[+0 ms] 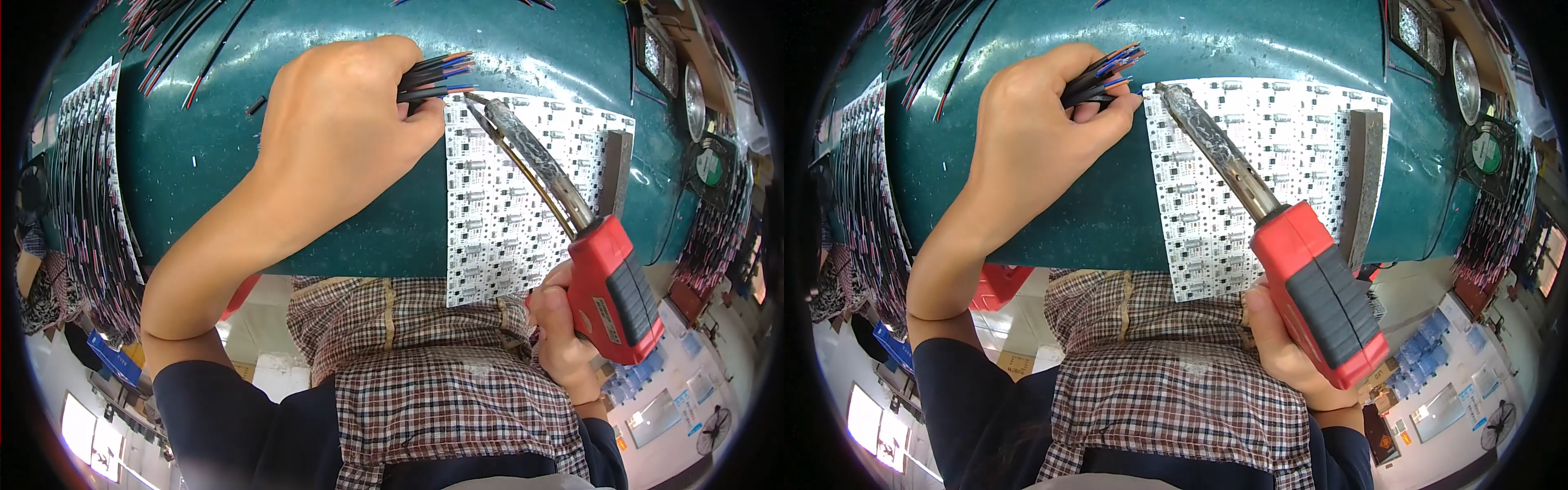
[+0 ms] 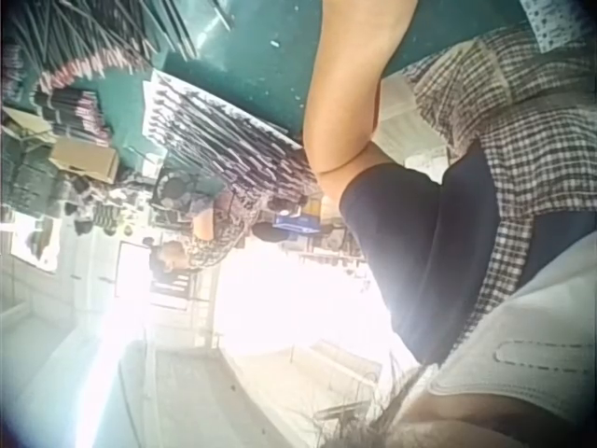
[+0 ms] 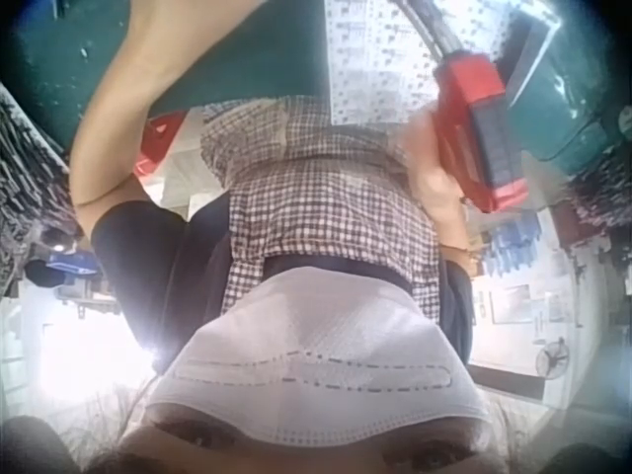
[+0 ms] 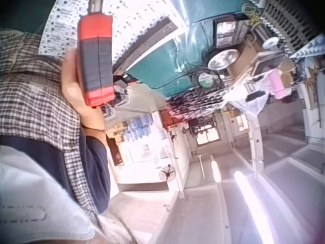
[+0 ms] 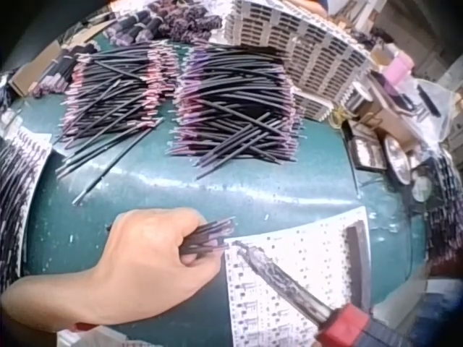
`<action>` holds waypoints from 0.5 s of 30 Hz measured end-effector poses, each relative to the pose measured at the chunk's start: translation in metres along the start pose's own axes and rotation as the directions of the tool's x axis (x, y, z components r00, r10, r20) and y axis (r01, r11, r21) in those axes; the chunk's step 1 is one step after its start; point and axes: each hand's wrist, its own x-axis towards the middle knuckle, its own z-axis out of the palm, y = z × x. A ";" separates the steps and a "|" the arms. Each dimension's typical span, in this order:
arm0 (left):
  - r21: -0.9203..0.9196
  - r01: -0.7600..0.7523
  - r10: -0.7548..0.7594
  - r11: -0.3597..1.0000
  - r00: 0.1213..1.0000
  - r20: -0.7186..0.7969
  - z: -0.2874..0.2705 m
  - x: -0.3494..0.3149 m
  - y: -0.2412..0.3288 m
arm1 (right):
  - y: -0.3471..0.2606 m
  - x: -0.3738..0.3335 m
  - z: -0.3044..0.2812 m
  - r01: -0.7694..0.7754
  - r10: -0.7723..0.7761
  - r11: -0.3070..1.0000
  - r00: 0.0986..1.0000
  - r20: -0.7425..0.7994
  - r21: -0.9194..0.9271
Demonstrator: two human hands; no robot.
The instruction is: The person solders multiple sets of wires onto electronic circuit boards using a soldering iron, then organizes the wires on the circuit boards.
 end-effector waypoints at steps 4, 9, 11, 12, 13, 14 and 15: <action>0.037 0.013 -0.015 0.999 0.999 0.051 -0.005 -0.003 0.001 | 0.007 -0.007 -0.004 0.029 -0.030 0.998 0.999 -0.020 -0.050; -0.067 0.045 -0.038 0.997 0.993 0.109 -0.011 -0.006 0.001 | 0.003 -0.010 -0.004 -0.044 0.044 0.999 0.999 -0.027 0.011; -0.134 0.049 -0.035 0.990 0.994 0.105 -0.013 -0.006 0.001 | 0.003 -0.010 -0.001 -0.038 0.040 0.998 0.998 -0.040 0.047; -0.108 0.115 -0.096 0.987 0.982 0.160 -0.015 -0.005 0.001 | 0.002 -0.009 0.002 -0.045 0.051 0.995 0.997 -0.058 0.088; -0.079 0.179 -0.159 0.981 0.964 0.212 -0.016 -0.005 0.002 | 0.002 -0.009 0.003 -0.052 0.062 0.990 0.995 -0.076 0.130; -0.078 0.178 -0.158 0.981 0.965 0.210 -0.017 -0.005 0.001 | 0.002 -0.010 0.003 -0.049 0.060 0.990 0.995 -0.076 0.130; -0.049 0.162 -0.151 0.986 0.973 0.174 -0.019 -0.006 0.000 | 0.003 -0.011 0.002 -0.059 0.069 0.990 0.995 -0.072 0.130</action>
